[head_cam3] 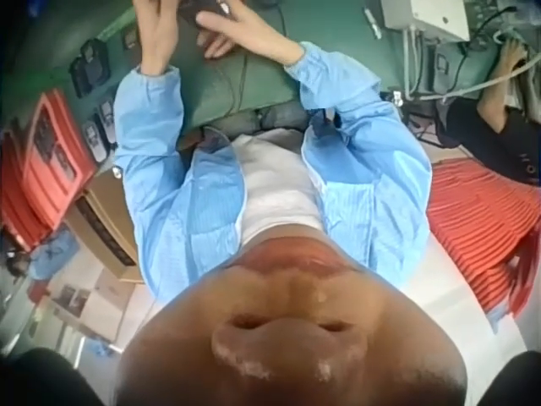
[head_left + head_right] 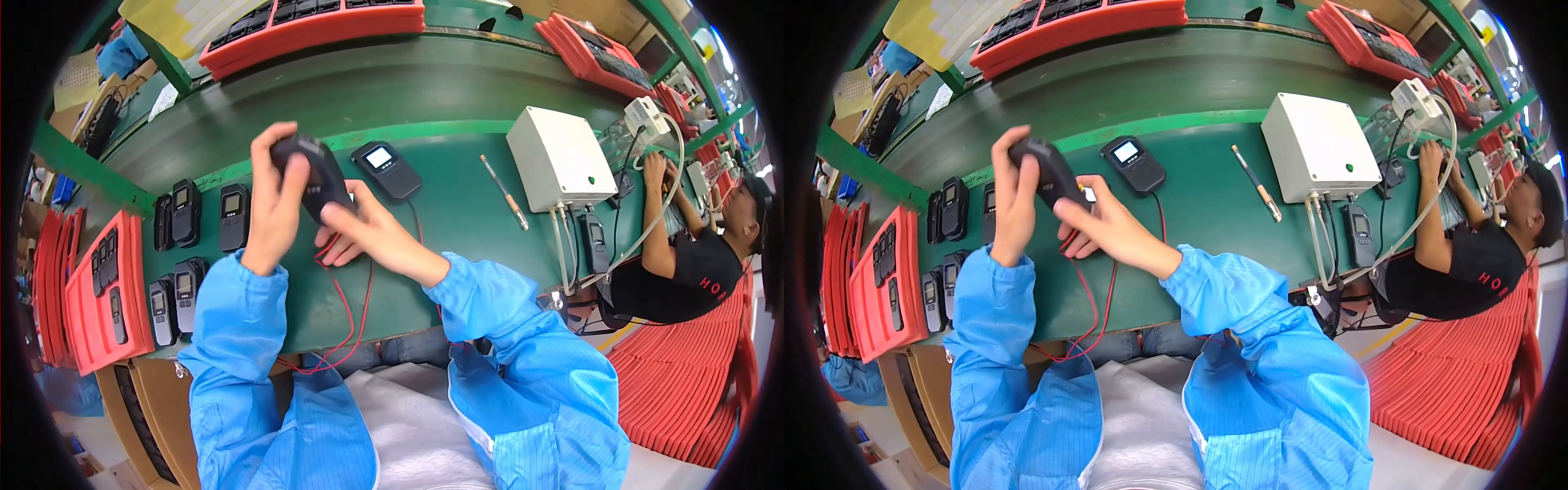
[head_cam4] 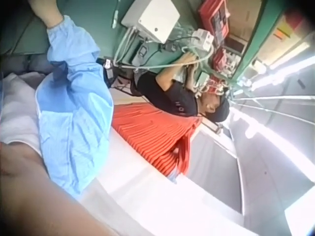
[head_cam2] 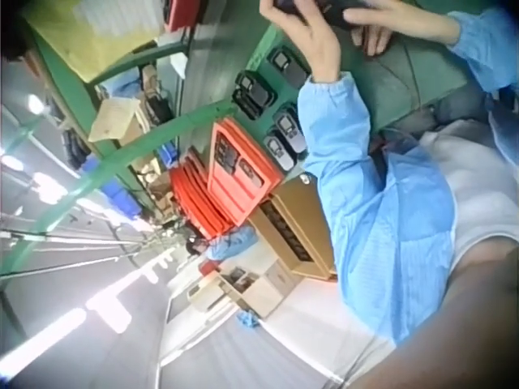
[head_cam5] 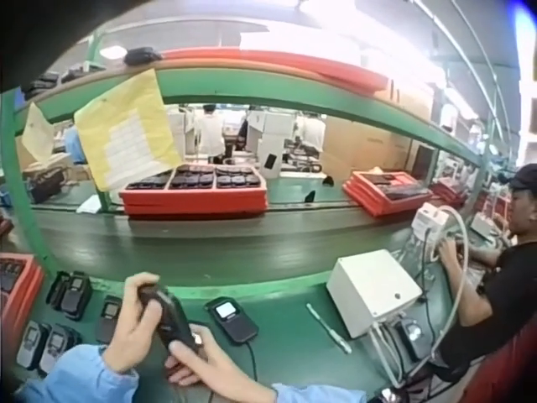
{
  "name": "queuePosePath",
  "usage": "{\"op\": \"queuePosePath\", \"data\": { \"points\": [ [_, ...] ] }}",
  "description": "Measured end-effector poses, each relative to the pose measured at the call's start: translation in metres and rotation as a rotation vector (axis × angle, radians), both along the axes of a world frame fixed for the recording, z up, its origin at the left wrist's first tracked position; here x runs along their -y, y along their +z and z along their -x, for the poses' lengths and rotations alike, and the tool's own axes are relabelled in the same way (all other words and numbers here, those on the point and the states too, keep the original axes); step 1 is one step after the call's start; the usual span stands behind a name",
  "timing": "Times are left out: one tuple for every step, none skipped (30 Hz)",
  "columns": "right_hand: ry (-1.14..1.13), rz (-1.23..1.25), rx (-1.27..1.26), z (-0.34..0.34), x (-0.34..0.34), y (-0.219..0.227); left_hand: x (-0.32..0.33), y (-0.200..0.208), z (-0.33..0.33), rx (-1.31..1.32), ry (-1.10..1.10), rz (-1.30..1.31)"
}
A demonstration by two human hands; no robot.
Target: Assembling handheld electronic devices by inserting batteries and performing functional tests.
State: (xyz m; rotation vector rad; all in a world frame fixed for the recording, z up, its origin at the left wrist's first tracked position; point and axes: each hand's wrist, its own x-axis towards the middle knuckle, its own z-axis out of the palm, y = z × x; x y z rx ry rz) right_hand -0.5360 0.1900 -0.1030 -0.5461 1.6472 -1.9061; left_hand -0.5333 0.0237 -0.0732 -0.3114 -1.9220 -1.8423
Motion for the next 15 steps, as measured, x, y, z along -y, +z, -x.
{"op": "queuePosePath", "data": {
  "points": [
    [0.015,0.114,0.191,0.005,-0.003,0.005,0.002,-0.001,0.014,-0.007,0.0,-0.005],
    [0.041,0.231,0.384,0.009,-0.005,0.012,0.009,-0.002,0.034,0.099,0.008,-0.055],
    [0.067,0.344,0.58,0.013,-0.007,0.017,0.017,-0.005,0.055,0.205,0.015,-0.106],
    [0.071,0.338,0.578,0.019,-0.011,0.016,0.023,-0.011,0.079,0.294,0.068,-0.165],
    [0.096,0.335,0.524,0.024,-0.016,0.013,0.031,-0.019,0.104,0.384,0.121,-0.224],
    [0.13,0.332,0.47,0.027,-0.019,0.01,0.05,-0.03,0.134,0.414,0.116,-0.333],
    [0.163,0.329,0.416,0.029,-0.019,0.007,0.068,-0.04,0.162,0.443,0.108,-0.443],
    [0.155,0.319,0.418,0.033,-0.025,0.002,0.07,-0.049,0.189,0.565,0.12,-0.484],
    [0.16,0.305,0.4,0.037,-0.029,-0.002,0.072,-0.054,0.211,0.681,0.136,-0.523],
    [0.189,0.294,0.381,0.038,-0.025,-0.002,0.086,-0.068,0.229,0.669,0.156,-0.533],
    [0.235,0.283,0.364,0.034,-0.015,-0.001,0.106,-0.081,0.234,0.417,0.358,-0.097],
    [0.28,0.277,0.364,0.028,-0.003,0.0,0.132,-0.094,0.231,0.167,0.549,0.348],
    [0.274,0.296,0.365,0.029,-0.001,-0.005,0.132,-0.103,0.229,0.171,0.55,0.335],
    [0.261,0.32,0.367,0.032,-0.005,-0.01,0.124,-0.11,0.224,0.151,0.664,0.644],
    [0.254,0.346,0.369,0.034,-0.007,-0.013,0.119,-0.117,0.214,0.128,0.775,0.957]
  ]
}}
